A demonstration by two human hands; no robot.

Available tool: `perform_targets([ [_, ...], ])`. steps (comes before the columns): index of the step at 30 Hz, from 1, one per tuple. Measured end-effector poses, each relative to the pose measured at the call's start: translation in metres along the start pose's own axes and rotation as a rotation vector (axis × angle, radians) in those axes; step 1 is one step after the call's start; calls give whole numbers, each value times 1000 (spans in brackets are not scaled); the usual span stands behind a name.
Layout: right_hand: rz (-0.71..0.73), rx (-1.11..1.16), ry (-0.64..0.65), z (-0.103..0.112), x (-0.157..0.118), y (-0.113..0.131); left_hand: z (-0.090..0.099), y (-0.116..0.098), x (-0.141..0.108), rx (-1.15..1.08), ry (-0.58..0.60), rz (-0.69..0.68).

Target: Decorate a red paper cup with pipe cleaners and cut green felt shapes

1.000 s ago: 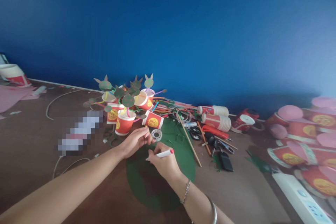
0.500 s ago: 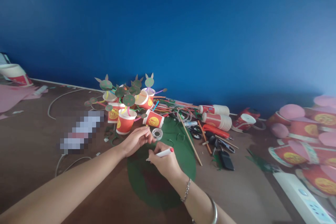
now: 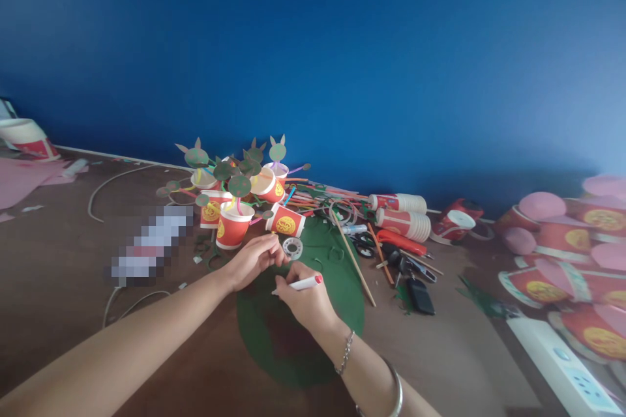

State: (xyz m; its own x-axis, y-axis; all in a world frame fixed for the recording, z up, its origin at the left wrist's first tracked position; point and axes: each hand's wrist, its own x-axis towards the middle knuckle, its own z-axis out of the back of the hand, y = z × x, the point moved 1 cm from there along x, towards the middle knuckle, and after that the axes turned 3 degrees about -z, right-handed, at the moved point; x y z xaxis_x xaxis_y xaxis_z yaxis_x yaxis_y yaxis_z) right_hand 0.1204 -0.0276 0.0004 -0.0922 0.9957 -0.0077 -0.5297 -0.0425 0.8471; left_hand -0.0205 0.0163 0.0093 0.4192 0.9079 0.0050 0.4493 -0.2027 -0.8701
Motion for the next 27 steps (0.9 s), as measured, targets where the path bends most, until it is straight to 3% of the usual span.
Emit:
perform_targets([
  [27,13,17,-70,1,0,-1,0,-1,0,-1,4,0],
])
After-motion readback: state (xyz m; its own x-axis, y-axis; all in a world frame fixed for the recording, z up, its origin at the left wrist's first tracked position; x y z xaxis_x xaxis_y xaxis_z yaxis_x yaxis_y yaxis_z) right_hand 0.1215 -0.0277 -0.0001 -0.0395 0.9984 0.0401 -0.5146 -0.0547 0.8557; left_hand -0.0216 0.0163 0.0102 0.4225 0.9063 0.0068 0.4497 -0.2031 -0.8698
